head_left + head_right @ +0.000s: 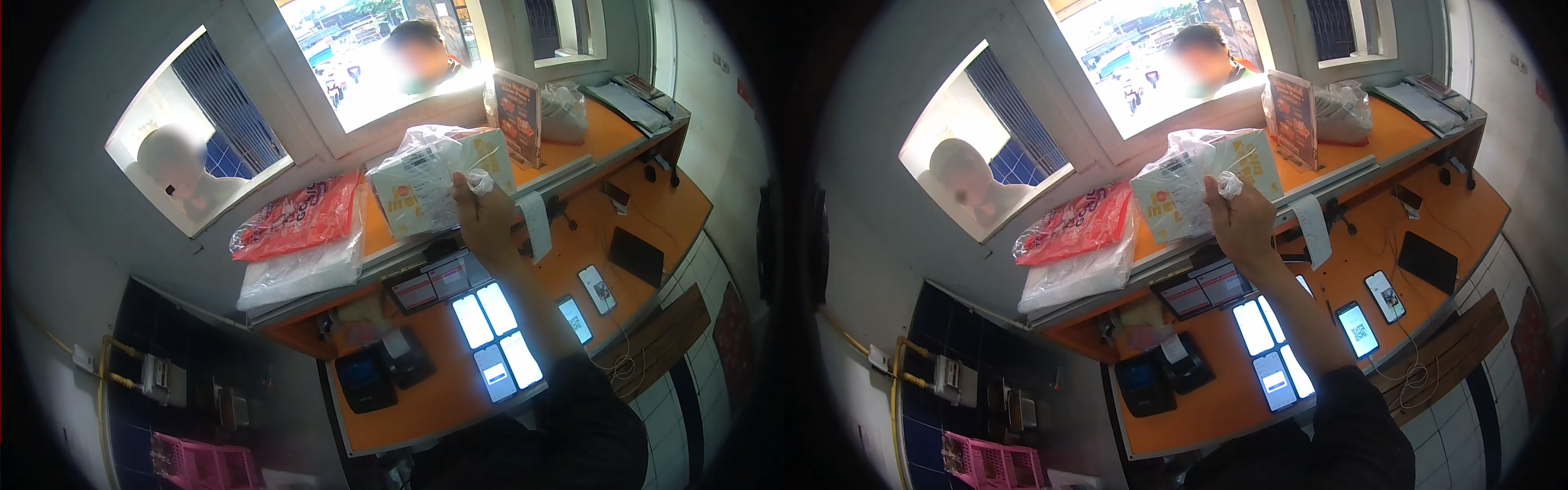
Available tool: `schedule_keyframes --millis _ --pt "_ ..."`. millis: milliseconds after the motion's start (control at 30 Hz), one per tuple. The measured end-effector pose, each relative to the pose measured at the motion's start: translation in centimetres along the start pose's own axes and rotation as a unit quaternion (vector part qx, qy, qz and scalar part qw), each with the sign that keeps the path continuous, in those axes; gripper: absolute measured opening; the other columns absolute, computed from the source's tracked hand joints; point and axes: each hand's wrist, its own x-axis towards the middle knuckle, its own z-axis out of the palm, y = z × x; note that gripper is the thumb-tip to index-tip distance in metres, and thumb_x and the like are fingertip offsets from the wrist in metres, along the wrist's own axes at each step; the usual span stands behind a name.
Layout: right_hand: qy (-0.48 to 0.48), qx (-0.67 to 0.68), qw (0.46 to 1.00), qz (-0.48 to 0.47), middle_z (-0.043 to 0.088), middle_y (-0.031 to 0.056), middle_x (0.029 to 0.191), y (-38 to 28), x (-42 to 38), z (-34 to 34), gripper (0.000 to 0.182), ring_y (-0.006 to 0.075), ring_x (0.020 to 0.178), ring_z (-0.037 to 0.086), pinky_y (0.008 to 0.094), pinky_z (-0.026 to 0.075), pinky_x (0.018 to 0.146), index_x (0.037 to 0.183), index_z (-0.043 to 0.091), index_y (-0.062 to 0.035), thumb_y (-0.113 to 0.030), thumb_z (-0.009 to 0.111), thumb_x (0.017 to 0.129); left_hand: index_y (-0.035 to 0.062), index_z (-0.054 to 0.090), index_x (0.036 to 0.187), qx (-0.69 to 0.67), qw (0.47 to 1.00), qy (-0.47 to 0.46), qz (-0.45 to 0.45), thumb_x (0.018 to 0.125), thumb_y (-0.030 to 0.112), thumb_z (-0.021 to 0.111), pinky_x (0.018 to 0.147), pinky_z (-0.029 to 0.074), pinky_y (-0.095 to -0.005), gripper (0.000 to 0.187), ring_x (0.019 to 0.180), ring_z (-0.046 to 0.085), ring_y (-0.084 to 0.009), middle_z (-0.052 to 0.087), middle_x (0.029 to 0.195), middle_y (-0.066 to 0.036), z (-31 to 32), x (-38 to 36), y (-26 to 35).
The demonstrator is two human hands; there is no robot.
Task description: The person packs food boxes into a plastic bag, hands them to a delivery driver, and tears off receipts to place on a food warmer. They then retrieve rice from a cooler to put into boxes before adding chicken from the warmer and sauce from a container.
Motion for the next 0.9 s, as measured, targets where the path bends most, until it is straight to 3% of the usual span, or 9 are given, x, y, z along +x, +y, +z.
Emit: schedule_keyframes --millis 900 --pt "-0.008 -0.039 0.999 -0.015 0.064 0.0105 0.068 -0.2 -0.6 0.2 0.030 0.0252 0.057 0.063 0.0364 0.046 0.053 0.082 0.066 -0.0018 -0.027 0.061 0.098 -0.0085 0.064 0.080 0.036 0.998 -0.034 -0.049 0.092 0.046 0.056 0.055 0.048 -0.0535 0.056 0.060 0.063 -0.0425 0.064 0.069 -0.027 -1.7 1.4 1.8"
